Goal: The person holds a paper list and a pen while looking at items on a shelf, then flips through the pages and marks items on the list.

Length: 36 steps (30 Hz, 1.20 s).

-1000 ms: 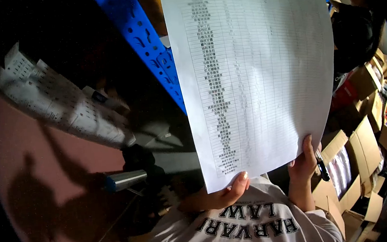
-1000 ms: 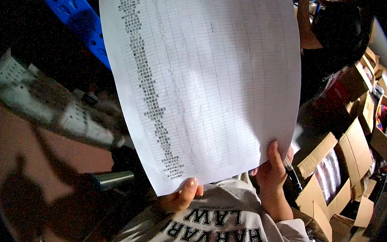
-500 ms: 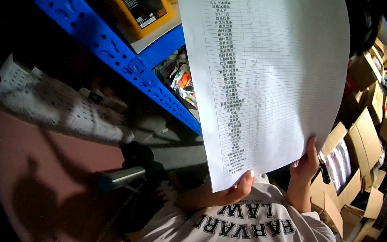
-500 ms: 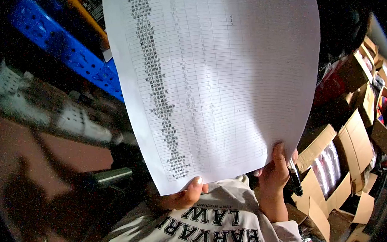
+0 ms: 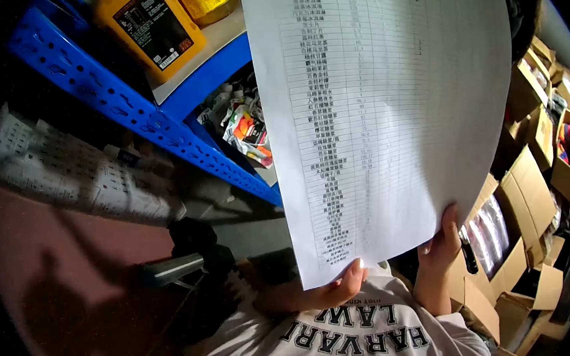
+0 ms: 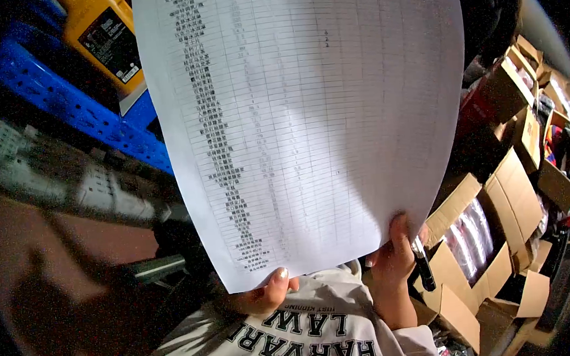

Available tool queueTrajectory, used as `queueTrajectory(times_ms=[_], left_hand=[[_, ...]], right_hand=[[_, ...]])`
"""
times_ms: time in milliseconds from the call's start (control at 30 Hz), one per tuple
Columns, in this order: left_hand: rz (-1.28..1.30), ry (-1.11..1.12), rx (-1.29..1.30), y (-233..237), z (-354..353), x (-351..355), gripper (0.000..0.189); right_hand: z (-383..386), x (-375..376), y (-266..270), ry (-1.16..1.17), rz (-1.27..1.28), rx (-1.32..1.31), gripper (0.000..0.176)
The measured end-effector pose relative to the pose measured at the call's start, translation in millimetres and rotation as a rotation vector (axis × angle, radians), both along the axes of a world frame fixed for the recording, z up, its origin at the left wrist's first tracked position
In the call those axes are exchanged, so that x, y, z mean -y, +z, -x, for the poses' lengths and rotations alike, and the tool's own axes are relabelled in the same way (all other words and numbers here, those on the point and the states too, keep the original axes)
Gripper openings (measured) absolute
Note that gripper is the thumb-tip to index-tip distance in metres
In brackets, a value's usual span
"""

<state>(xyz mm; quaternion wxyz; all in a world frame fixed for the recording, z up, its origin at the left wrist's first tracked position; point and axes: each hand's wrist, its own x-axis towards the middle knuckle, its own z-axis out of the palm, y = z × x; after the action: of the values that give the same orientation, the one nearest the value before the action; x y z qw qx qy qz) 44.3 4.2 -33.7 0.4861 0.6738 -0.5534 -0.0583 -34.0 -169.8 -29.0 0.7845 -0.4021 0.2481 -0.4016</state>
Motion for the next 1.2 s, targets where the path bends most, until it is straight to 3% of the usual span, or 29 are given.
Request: queueTrajectory(times_ms=[33,67,100,133,300,400,500,600,667,700,733,800,867,900,1033,1067,1200], left_hand=[[0.036,-0.011,-0.049,-1.2,5.8,6.5,0.028],[-0.147,0.006,0.432,-2.9,8.7,7.1,0.025],[-0.262,0.151,1.147,-4.7,11.6,7.6,0.022],[-0.195,0.22,1.639,-3.7,13.7,9.1,0.02],[0.016,-0.004,-0.1,12.9,-8.3,-12.8,0.017],[0.04,0.012,-0.73,14.2,-5.8,-12.3,0.014],[0.036,0.163,-1.244,31.2,1.1,-9.2,0.016],[0.075,-0.039,-0.82,25.2,-11.6,-9.6,0.014],[-0.061,-0.075,-0.858,37.5,-11.3,-14.7,0.012],[-0.097,0.074,-0.838,22.9,-7.8,-14.1,0.009],[0.087,0.138,-0.804,10.9,-4.5,-5.1,0.01],[0.209,0.187,-1.04,0.1,-3.9,14.3,0.016],[0.029,0.161,-0.988,-17.2,-11.4,21.3,0.017],[0.082,0.197,-1.021,-10.3,-9.9,26.8,0.018],[-0.155,0.124,-1.086,-1.9,-14.9,27.1,0.021],[-0.113,0.068,-0.994,-1.7,-18.7,26.4,0.02],[-0.116,0.15,-1.078,-3.4,-27.2,13.8,0.02]], right_hand=[[6.6,6.6,-2.8,0.03,-0.004,0.034,0.032],[13.8,12.3,-5.7,0.06,-0.009,0.062,0.032],[12.8,8.0,2.5,0.018,-0.069,0.059,0.032],[16.2,11.3,0.9,0.03,-0.049,0.087,0.032],[-7.5,-20.9,12.0,0.002,-0.104,0.055,0.032],[-5.2,-15.1,-1.2,0.078,-0.028,0.123,0.031],[-10.3,-14.0,-2.2,0.067,-0.025,0.111,0.029],[-12.5,-10.9,-14.4,0.088,0.015,0.139,0.027],[-3.4,-16.0,-18.2,0.053,-0.017,0.137,0.027],[-1.9,-16.6,-19.0,0.032,-0.016,0.148,0.027],[-0.8,-15.4,-25.2,-0.023,-0.023,0.177,0.025],[-1.9,-3.3,-33.9,0.021,0.086,0.122,0.019],[-1.6,0.9,-29.2,0.007,0.106,0.171,0.019],[-0.7,1.6,-26.7,0.0,0.113,0.12,0.02],[-5.7,-9.1,-14.6,-0.022,0.032,0.119,0.016],[-7.0,-7.4,-19.5,0.032,0.084,0.206,0.015],[-21.4,-23.9,-8.4,0.131,0.039,0.189,0.016]])
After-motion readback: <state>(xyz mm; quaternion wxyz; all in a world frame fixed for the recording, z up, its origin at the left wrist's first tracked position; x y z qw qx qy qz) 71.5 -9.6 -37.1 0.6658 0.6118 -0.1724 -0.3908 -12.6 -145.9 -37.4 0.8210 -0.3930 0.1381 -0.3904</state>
